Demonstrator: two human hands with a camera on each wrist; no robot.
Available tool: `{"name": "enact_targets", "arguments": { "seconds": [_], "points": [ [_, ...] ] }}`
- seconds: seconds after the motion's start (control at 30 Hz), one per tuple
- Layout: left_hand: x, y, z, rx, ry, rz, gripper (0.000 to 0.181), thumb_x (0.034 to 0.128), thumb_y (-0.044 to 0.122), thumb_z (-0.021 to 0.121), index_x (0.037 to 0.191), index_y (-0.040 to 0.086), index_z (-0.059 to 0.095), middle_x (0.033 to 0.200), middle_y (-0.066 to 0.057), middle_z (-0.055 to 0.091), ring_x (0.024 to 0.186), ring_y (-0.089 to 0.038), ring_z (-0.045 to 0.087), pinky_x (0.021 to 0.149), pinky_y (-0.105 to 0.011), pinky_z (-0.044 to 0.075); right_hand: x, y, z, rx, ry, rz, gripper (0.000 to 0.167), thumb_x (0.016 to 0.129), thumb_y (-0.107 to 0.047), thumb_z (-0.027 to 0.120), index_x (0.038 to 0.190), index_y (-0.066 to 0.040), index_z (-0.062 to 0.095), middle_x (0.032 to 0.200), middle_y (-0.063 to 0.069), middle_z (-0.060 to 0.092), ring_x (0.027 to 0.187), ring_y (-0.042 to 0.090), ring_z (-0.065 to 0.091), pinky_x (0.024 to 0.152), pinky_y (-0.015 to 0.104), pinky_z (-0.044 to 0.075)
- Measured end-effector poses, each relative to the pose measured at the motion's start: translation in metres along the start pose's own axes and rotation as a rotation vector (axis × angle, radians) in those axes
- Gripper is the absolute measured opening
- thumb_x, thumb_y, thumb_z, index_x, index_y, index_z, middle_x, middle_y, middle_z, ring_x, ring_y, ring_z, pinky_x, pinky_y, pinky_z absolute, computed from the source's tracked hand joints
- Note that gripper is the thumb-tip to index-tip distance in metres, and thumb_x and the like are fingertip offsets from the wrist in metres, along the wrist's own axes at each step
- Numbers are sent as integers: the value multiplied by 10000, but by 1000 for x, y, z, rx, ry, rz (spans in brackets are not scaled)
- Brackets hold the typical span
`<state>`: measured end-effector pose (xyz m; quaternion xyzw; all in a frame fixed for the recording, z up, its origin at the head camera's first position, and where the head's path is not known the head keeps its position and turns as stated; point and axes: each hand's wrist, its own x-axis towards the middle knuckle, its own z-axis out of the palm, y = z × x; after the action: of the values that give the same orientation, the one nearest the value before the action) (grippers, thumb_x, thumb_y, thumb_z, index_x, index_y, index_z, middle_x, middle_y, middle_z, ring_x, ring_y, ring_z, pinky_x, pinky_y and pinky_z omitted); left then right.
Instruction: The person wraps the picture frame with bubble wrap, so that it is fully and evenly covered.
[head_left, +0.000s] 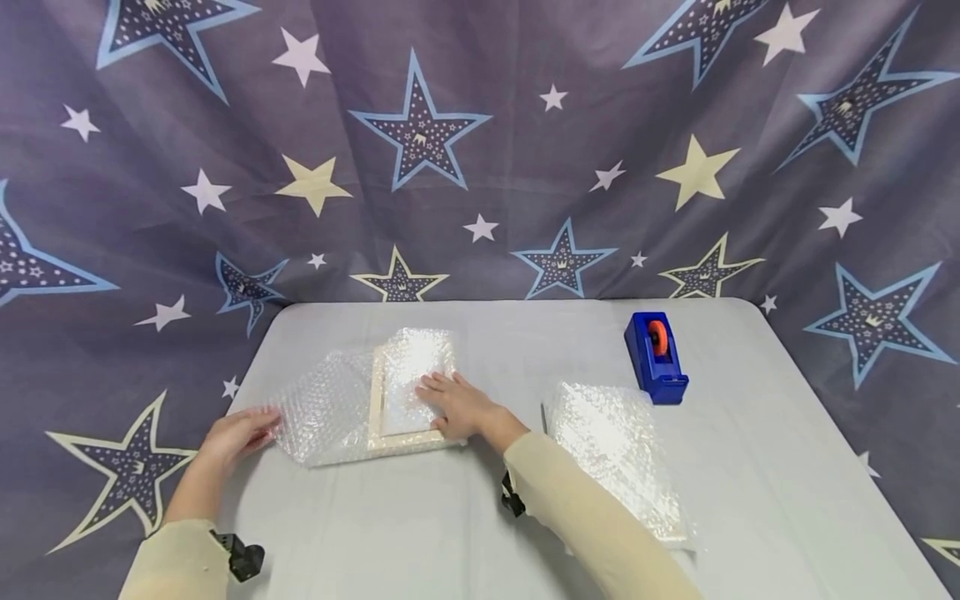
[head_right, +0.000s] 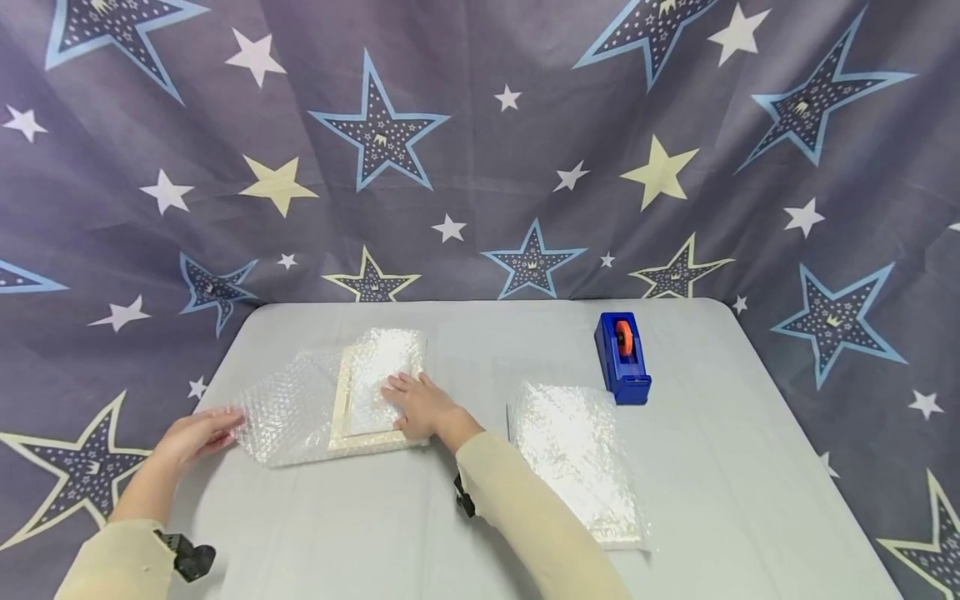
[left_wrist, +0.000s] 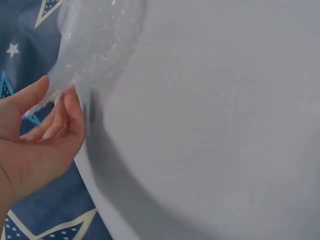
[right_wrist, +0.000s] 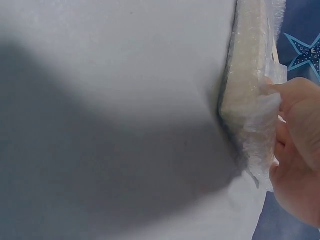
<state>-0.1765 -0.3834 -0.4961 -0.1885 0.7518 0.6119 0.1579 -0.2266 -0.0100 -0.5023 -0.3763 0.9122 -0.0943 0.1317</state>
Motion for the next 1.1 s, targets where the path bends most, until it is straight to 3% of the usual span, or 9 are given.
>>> {"name": "enact_targets", "arguments": {
  "seconds": [0.13, 0.37, 0.43, 0.53, 0.6, 0.73, 0.87, 0.97, 1.1],
  "points": [
    [-3, 0, 1, -197, -87, -25, 288, 994, 175, 514, 776, 284, 667, 752, 163, 655, 718, 39, 598, 682, -122, 539, 0, 1, 1, -4, -3, -5, 645, 949, -279, 564, 1519, -156, 289, 1608, 49, 248, 1512, 230, 190, 1255, 454, 129],
    [-18, 31, 21, -536, -249, 101, 303, 1026, 140, 428, 905, 136, 706, 866, -4, 761, 823, -106, 737, 763, -266, 611, 0, 0, 1, -21, -32, 2, 642, 953, -304, 554, 1522, -177, 285, 1611, 26, 242, 1513, 210, 185, 1256, 435, 135],
    [-21, 45, 34, -473, -282, 166, 280, 1027, 163, 438, 961, 164, 710, 938, 42, 759, 896, -72, 724, 802, -263, 604, 0, 0, 1, -23, -41, 2, 644, 950, -310, 556, 1520, -179, 289, 1610, 23, 247, 1512, 208, 189, 1255, 434, 141],
    [-22, 67, 60, -261, -262, 237, 216, 1024, 251, 458, 1014, 246, 674, 987, 177, 724, 960, 20, 676, 842, -216, 577, 1, 2, 0, -38, -38, -3, 641, 949, -313, 554, 1518, -173, 296, 1606, 29, 260, 1508, 215, 205, 1251, 441, 160],
    [-20, 81, 79, -129, -223, 235, 168, 1017, 304, 467, 1023, 280, 634, 960, 238, 682, 946, 63, 634, 843, -193, 547, 2, 3, -2, -48, -34, -5, 639, 951, -313, 551, 1519, -171, 294, 1606, 31, 260, 1508, 218, 207, 1250, 443, 162],
    [-10, 98, 118, -8, -206, 175, 228, 1025, 343, 427, 1117, 194, 573, 927, 188, 612, 888, 23, 574, 809, -189, 507, 2, 6, -3, -39, -25, 0, 644, 946, -309, 557, 1518, -171, 295, 1605, 35, 261, 1508, 221, 206, 1251, 448, 155],
    [3, 98, 147, 85, -227, 152, 430, 1046, 315, 351, 1287, -16, 480, 1100, -37, 607, 866, -48, 561, 827, -258, 537, 2, 6, -2, -27, -21, -2, 648, 936, -312, 569, 1513, -170, 309, 1604, 35, 264, 1507, 223, 210, 1249, 455, 156],
    [11, 90, 159, 157, -250, 128, 516, 1051, 307, 317, 1391, -77, 372, 1313, -211, 495, 813, -67, 542, 848, -297, 567, 1, 5, 0, -17, -17, -8, 652, 937, -320, 569, 1514, -172, 304, 1606, 35, 256, 1508, 227, 206, 1250, 456, 148],
    [18, 83, 166, 178, -259, 109, 528, 1055, 298, 292, 1410, -91, 327, 1219, -191, 498, 705, -53, 518, 761, -211, 577, 2, 7, 1, -14, -7, -12, 656, 943, -324, 560, 1519, -169, 287, 1610, 38, 241, 1511, 228, 191, 1253, 449, 129]
  ]
}}
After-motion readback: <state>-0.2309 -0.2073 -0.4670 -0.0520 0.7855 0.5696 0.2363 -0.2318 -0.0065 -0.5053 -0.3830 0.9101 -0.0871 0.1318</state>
